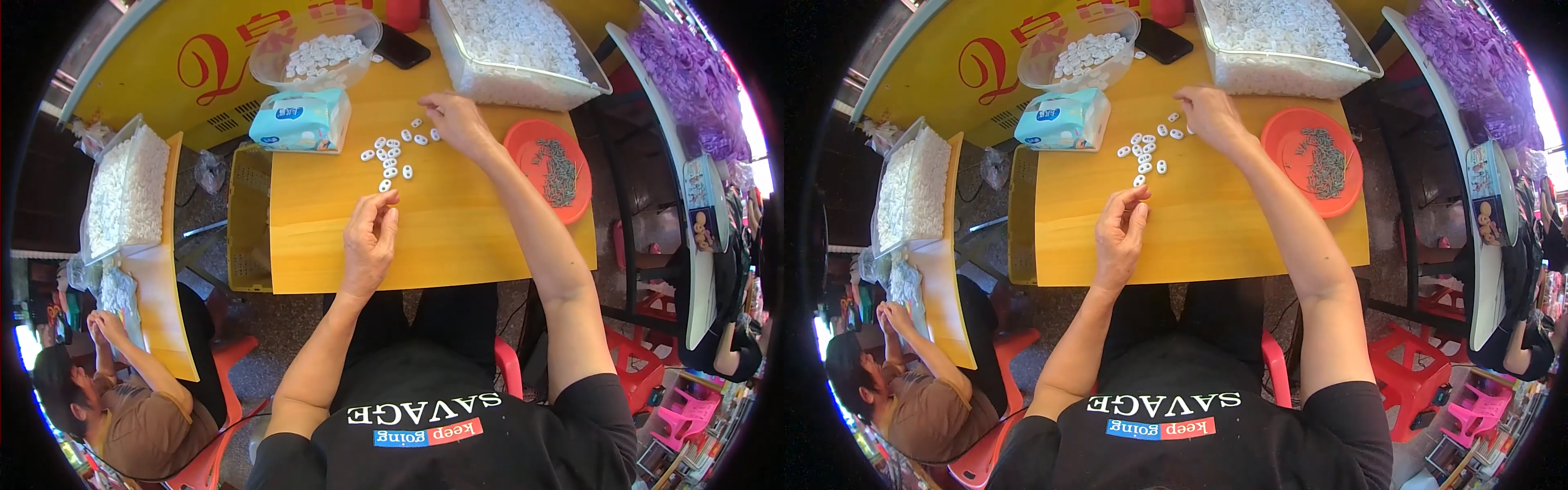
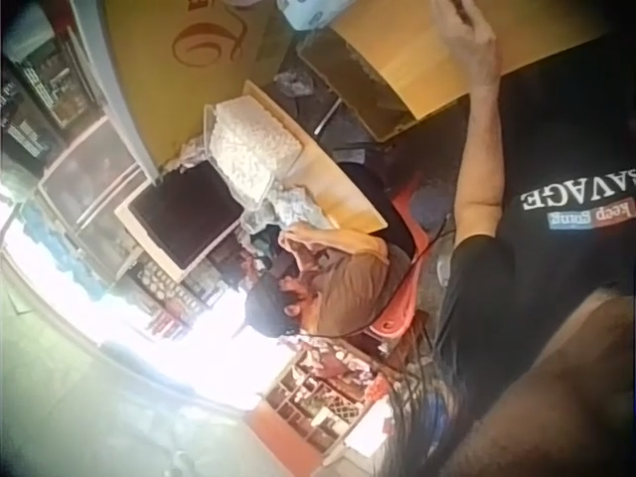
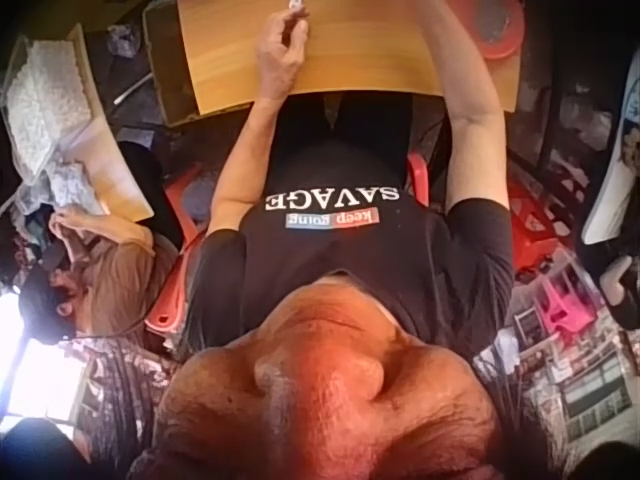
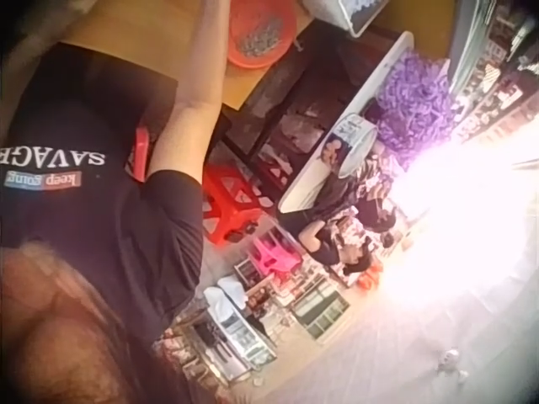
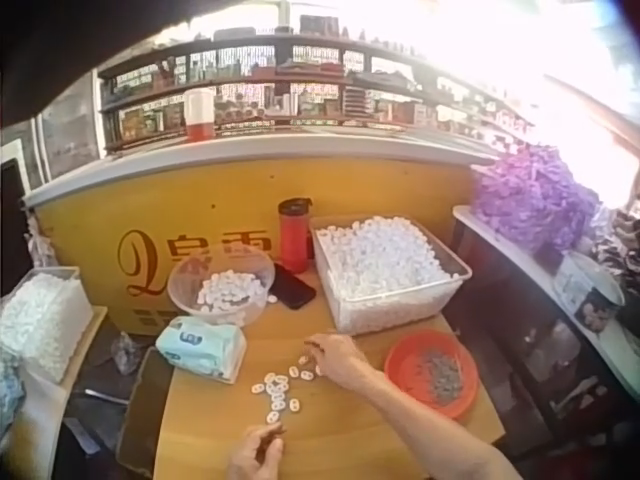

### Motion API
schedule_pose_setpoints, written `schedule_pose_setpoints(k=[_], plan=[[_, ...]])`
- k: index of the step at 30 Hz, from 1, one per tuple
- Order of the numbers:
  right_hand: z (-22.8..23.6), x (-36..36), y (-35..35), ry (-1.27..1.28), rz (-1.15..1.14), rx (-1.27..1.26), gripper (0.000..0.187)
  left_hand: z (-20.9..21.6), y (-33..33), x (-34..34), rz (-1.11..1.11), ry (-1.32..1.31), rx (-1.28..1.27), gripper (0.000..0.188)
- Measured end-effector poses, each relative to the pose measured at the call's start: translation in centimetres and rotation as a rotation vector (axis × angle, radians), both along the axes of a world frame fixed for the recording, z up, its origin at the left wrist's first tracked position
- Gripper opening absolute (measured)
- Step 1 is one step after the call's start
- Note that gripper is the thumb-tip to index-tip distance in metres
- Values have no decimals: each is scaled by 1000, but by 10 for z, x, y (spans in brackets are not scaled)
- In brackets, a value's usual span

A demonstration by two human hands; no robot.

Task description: Assembling small plastic fasteners by manually inserting metal pins.

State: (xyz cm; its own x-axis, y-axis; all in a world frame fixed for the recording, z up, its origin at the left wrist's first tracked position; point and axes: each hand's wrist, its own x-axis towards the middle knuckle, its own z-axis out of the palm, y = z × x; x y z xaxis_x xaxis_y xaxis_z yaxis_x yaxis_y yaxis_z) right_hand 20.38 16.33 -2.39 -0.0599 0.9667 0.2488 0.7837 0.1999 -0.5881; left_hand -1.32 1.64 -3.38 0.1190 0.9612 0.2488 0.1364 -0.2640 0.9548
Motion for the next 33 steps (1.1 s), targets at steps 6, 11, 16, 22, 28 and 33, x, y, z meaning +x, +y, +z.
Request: schedule_pose_setpoints(k=[6, 11, 16, 22, 28, 33], plan=[[13, -11, -2, -230, 87, -65, 21, 2, -1, -2, 0, 30, -4, 21], [20, -15, 5, -353, 145, -159, 20, 2, -1, -1, -9, 26, 0, 20], [21, -18, 10, -379, 136, -195, 19, 6, -1, -1, -11, 45, 2, 19], [26, -17, 3, -339, 171, -219, 22, 5, -2, -1, -12, 45, -6, 19], [23, -27, -59, 458, 122, -158, 22, 2, -2, -3, -18, -60, -81, 22], [22, -38, -120, 1316, 110, -609, 17, 10, -6, 1, -30, -146, -113, 24]])
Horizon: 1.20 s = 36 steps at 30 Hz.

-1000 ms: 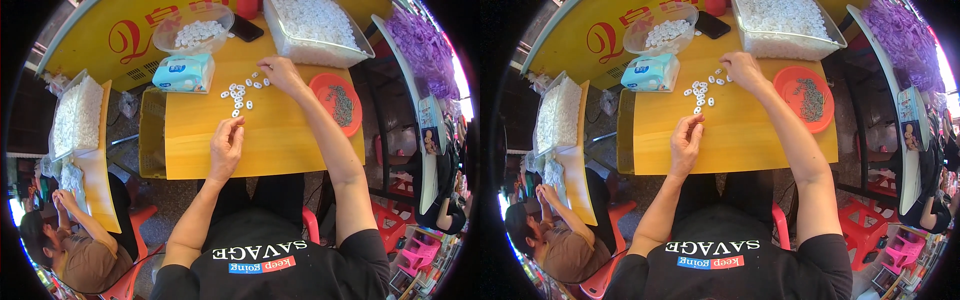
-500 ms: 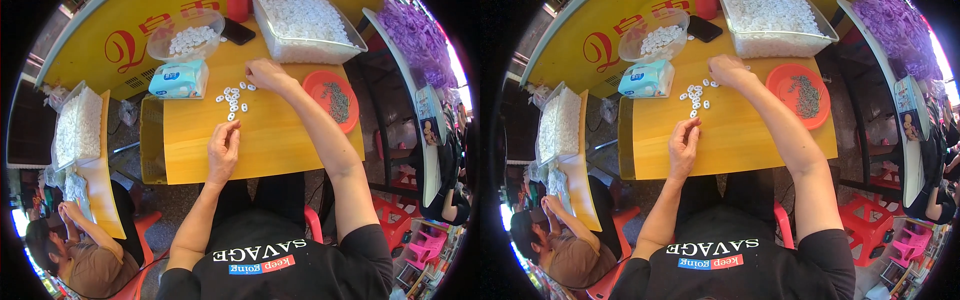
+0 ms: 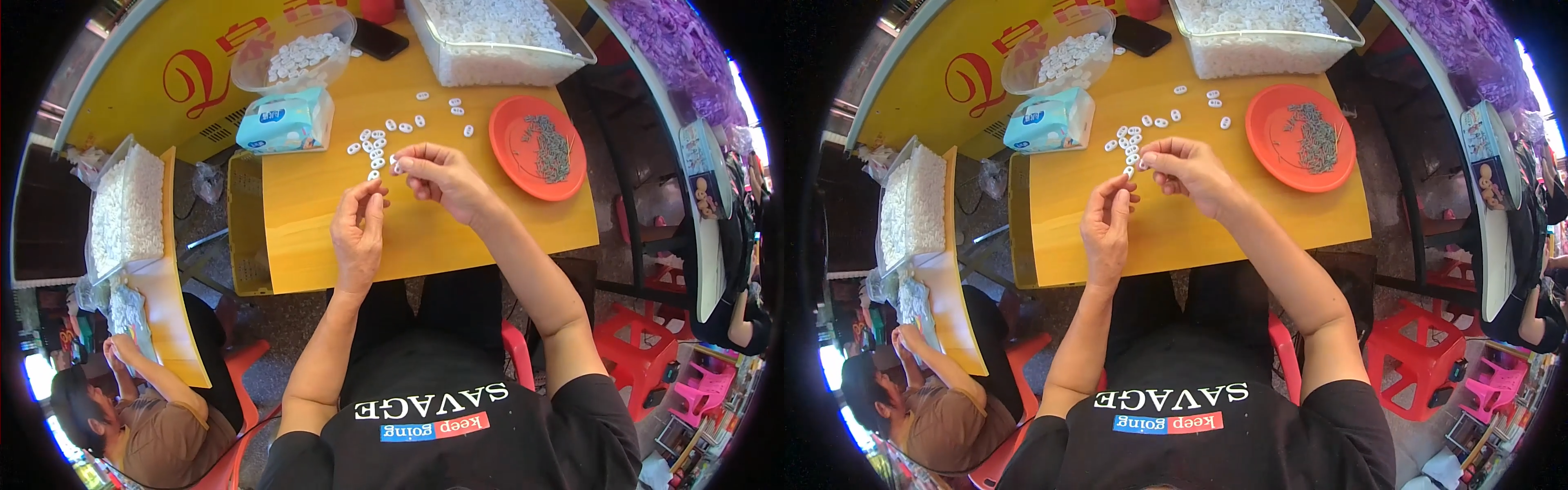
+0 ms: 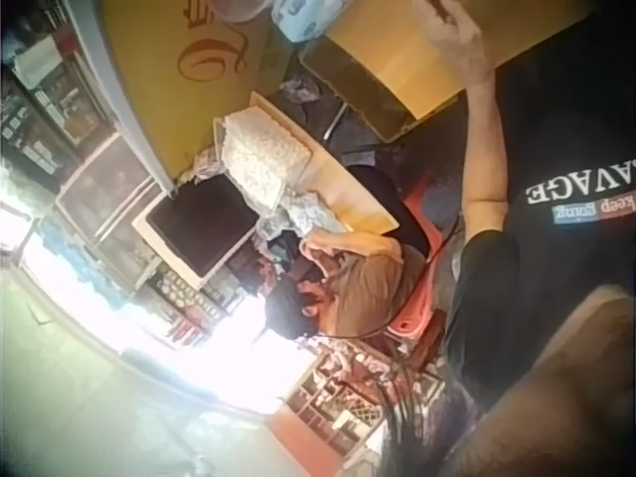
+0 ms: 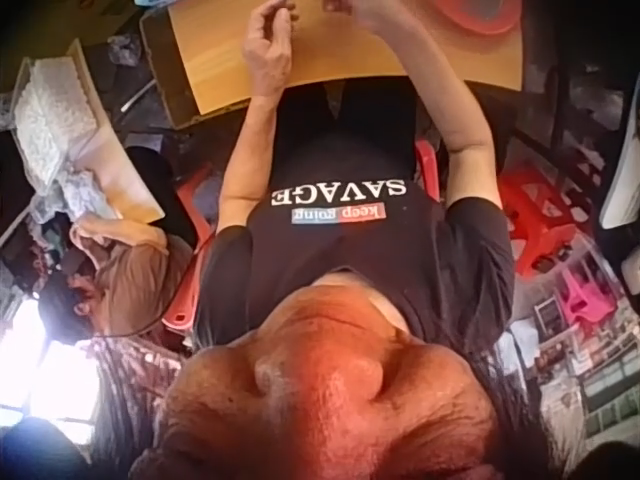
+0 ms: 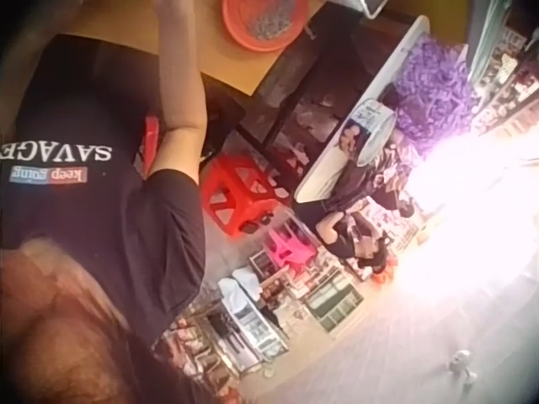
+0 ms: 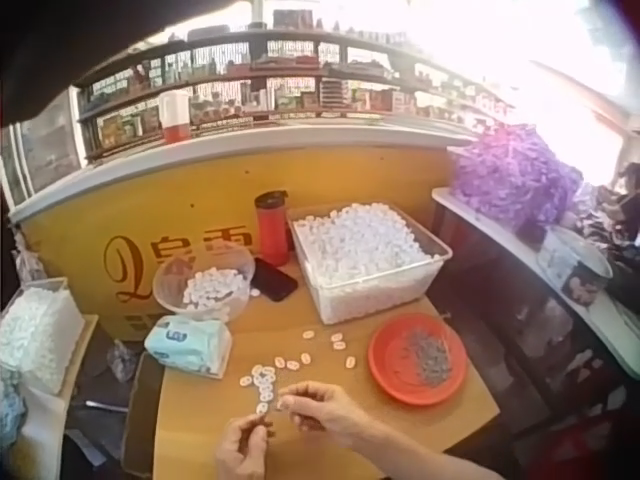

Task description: Assembling small plastic fasteners by manually inserting metal pins.

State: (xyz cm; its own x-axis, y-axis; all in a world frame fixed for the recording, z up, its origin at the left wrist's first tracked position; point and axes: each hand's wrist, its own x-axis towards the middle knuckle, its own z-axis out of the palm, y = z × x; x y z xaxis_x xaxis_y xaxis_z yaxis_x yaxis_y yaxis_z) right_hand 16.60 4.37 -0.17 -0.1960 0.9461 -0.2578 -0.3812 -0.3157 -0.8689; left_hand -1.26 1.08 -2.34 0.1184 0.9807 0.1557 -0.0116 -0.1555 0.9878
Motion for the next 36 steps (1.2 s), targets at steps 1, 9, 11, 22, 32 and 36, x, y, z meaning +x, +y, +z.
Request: schedule_pose_setpoints(k=[1, 9, 11, 22, 32, 36], plan=[[-1, -3, -7, 93, -2, -80, 16, 6, 0, 3, 21, -34, 9, 20], [-5, -16, -40, 266, -23, -98, 16, 11, -4, 12, 25, 37, 48, 11], [-7, -16, -42, 160, -40, -2, 16, 13, -6, 11, 6, -55, -41, 10], [-9, -20, -56, 70, -179, 76, 17, 22, -12, 14, -135, -293, -276, 12], [-8, -22, -63, -136, -245, 209, 18, 6, -12, 18, -81, -336, -285, 13], [-5, -16, -60, -209, -229, 278, 20, 4, -9, 14, -110, -335, -284, 13]])
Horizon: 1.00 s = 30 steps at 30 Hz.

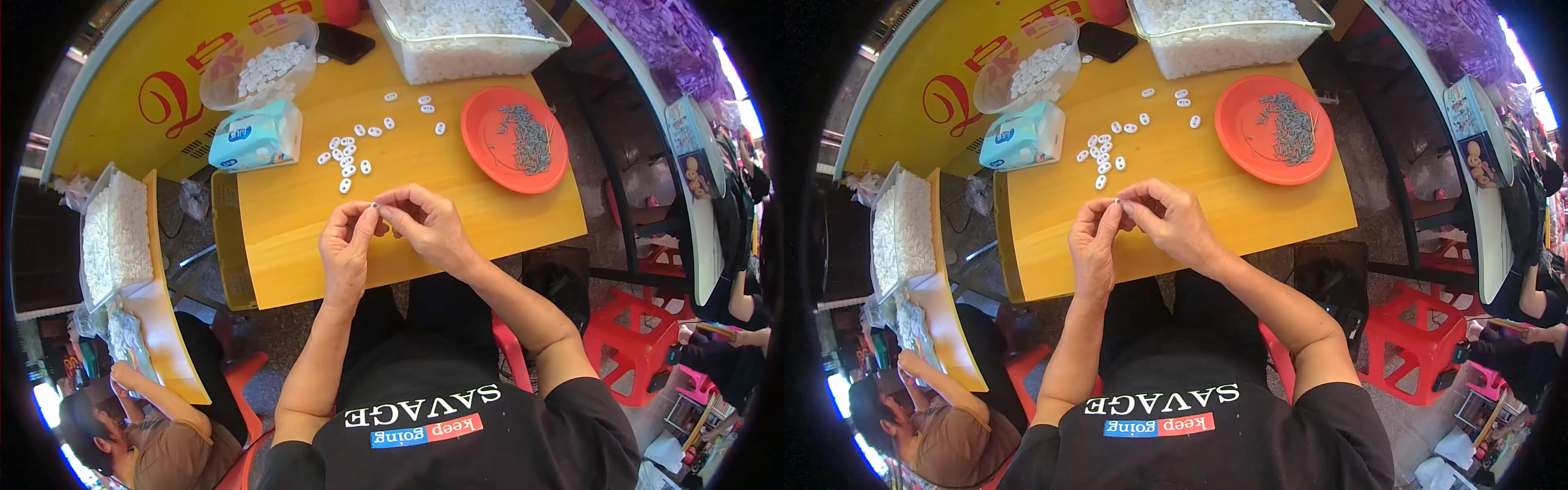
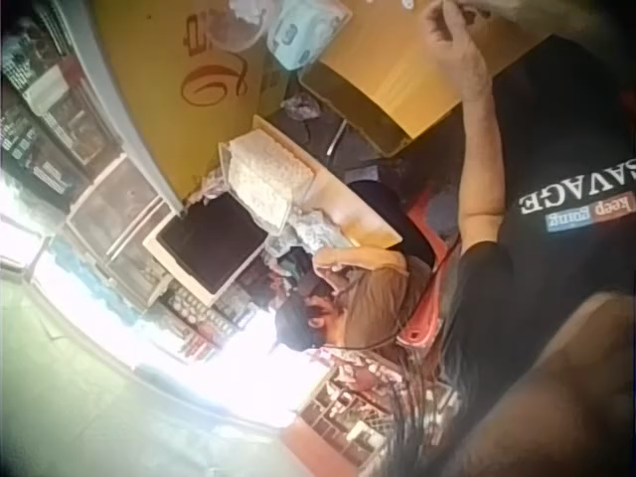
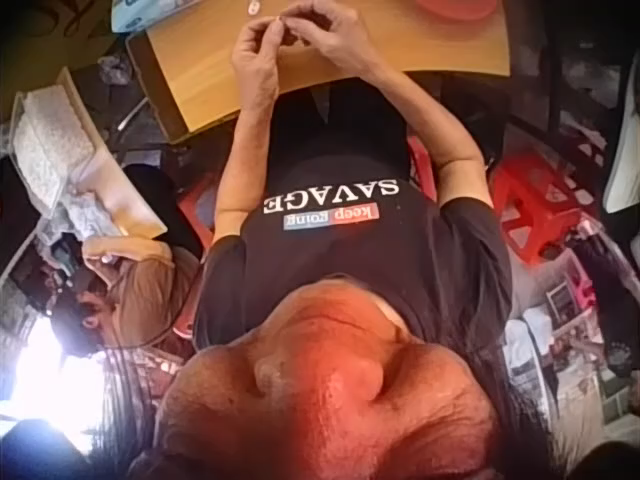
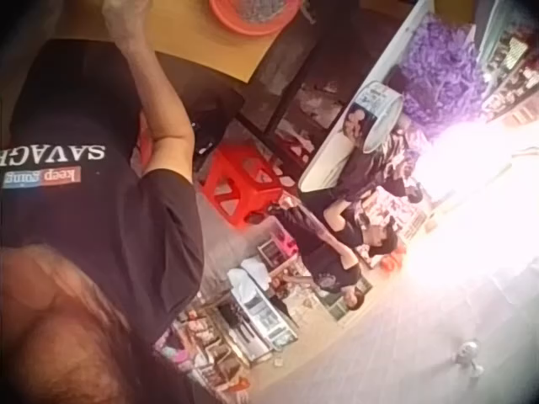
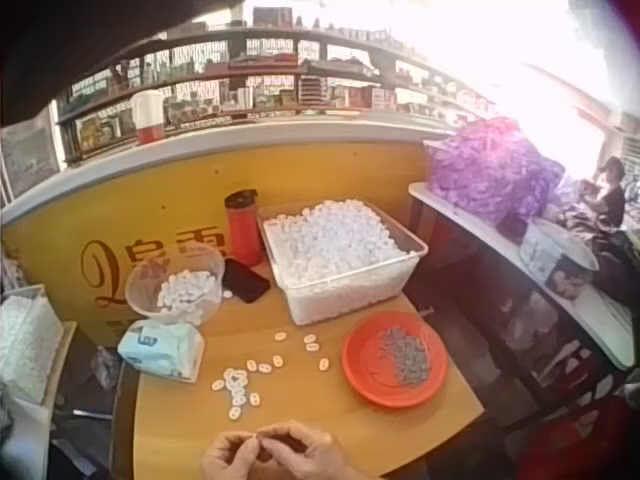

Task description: Assembling small plastic fasteners by manually inserting metal pins.

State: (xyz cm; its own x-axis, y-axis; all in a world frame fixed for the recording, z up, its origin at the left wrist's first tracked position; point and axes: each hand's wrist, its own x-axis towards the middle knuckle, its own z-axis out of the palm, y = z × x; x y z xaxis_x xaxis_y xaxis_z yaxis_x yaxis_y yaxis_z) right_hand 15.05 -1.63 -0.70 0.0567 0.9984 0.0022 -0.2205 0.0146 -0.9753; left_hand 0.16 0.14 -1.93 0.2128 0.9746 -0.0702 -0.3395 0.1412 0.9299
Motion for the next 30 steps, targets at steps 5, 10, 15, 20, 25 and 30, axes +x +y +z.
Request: schedule_pose_setpoints(k=[5, 10, 15, 20, 25, 30], plan=[[7, 19, 45, -879, -212, 536, 31, -3, 4, -9, 110, 269, 228, 7], [-17, 36, 106, -1225, -395, 399, 52, -13, 6, -11, 108, 293, 216, 6], [-44, 40, 122, -1415, -447, 211, 66, -14, 5, -11, 94, 278, 240, 6], [-46, 22, 114, -1249, -330, 322, 69, -13, 6, -15, 81, 297, 244, 5], [-37, 19, 129, -1167, -284, 377, 68, -13, 7, -13, 81, 291, 265, 4], [-38, 18, 141, -1240, -240, 306, 65, -11, 6, -10, 79, 303, 266, 5]])
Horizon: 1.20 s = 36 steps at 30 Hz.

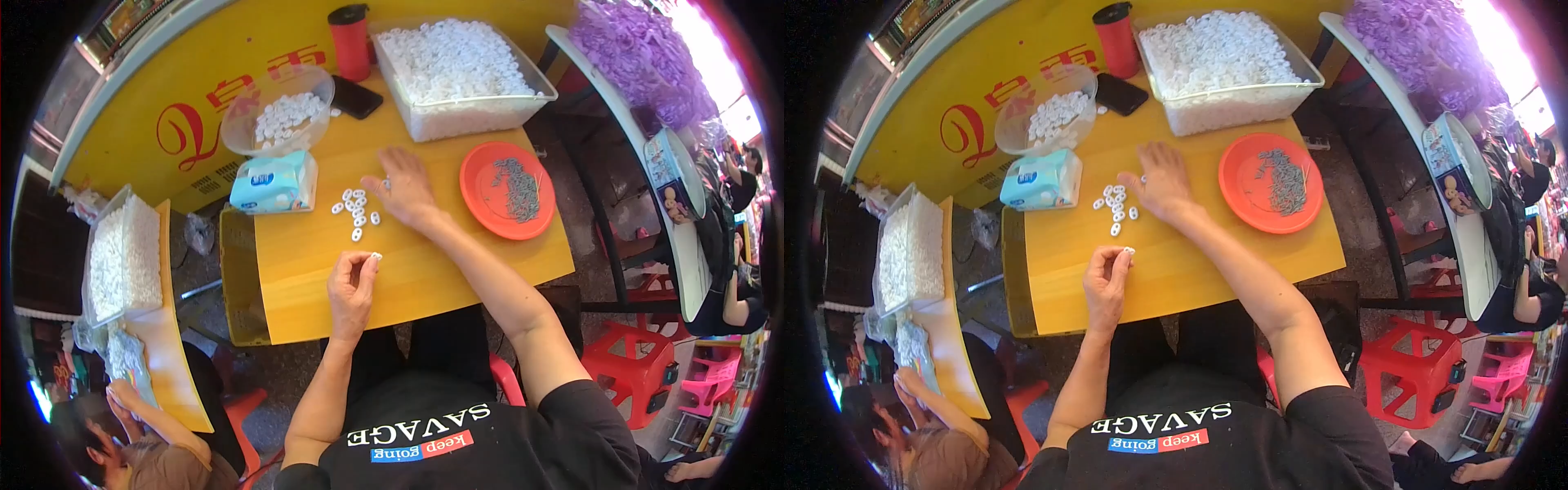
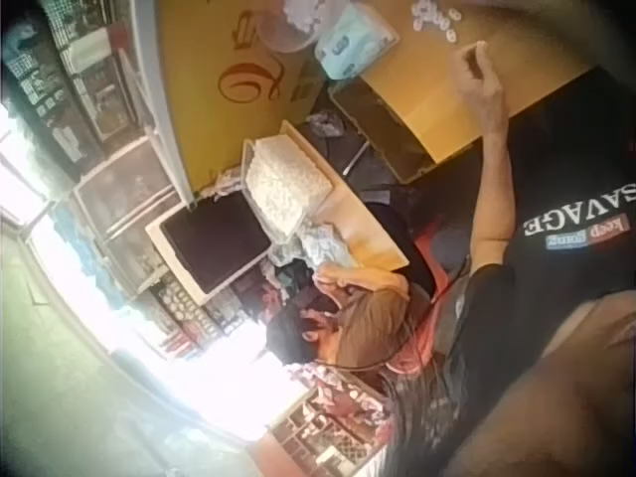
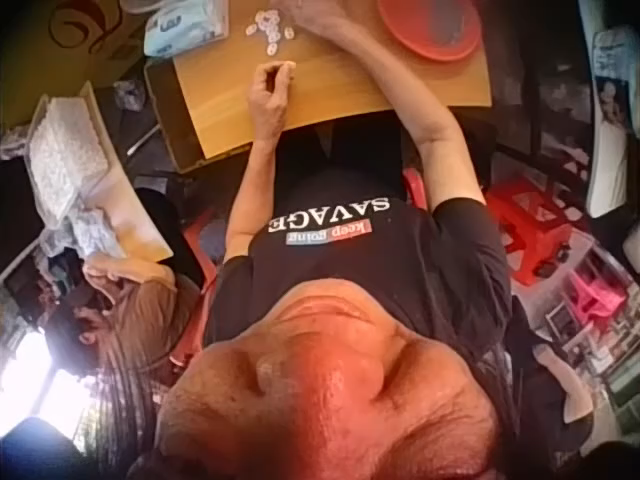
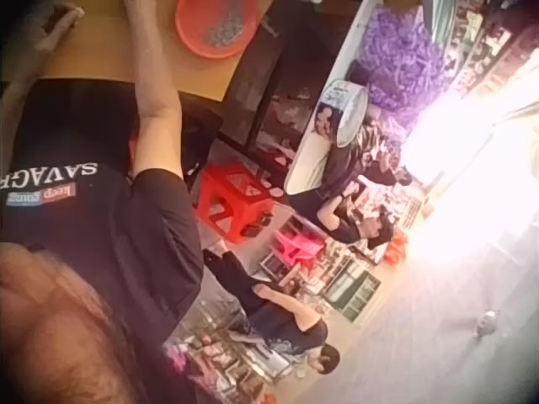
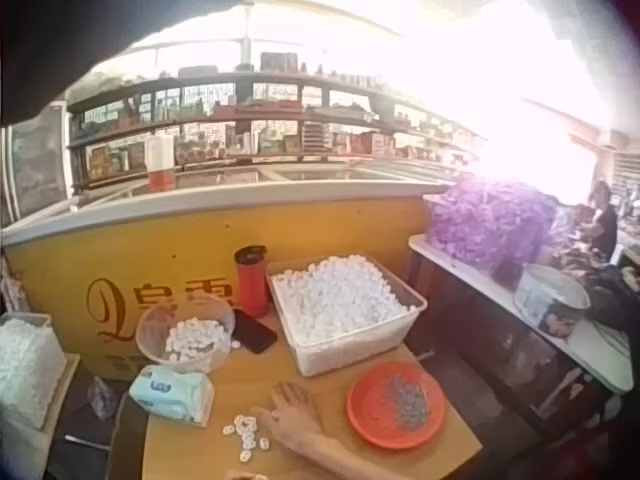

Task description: Assembling small plastic fasteners by manually inserting metal pins.

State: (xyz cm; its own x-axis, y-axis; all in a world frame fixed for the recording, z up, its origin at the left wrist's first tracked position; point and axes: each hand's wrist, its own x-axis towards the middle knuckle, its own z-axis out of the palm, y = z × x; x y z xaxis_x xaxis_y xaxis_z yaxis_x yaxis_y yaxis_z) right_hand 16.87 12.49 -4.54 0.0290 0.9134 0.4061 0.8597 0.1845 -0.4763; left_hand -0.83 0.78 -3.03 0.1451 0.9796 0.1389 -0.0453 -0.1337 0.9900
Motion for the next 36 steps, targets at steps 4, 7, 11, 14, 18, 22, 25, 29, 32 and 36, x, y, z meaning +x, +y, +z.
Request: schedule_pose_setpoints(k=[4, 7, 11, 14, 18, 22, 25, 29, 32, 36], plan=[[21, -8, -21, 47, 101, 20, 54, 2, -1, -3, 12, 43, 3, 4], [75, 11, -27, 222, 356, 180, 31, 2, 0, -2, 5, 24, -61, 5], [173, 58, 10, 478, 334, 110, 36, -4, 0, -8, 17, 27, -44, 6], [202, 122, 69, 660, 183, -131, 42, -2, -1, -5, 24, 45, -24, 7], [169, 208, 140, 1136, 56, -507, 56, -1, 0, 2, 11, 72, -25, 8], [150, 184, 177, 924, -14, -616, 52, -2, 0, -9, 31, 171, -19, 7], [145, 214, 212, 900, 179, -504, 48, 2, 3, 0, 17, 169, 17, 6], [142, 184, 251, 890, 11, -95, 30, 7, 3, -5, 37, 235, 7, 6], [136, 193, 279, 697, -89, -86, 30, 12, 4, -1, 27, 264, 56, 6], [116, 195, 290, 317, -88, -31, 30, 16, 4, 2, 17, 295, 74, 5]])
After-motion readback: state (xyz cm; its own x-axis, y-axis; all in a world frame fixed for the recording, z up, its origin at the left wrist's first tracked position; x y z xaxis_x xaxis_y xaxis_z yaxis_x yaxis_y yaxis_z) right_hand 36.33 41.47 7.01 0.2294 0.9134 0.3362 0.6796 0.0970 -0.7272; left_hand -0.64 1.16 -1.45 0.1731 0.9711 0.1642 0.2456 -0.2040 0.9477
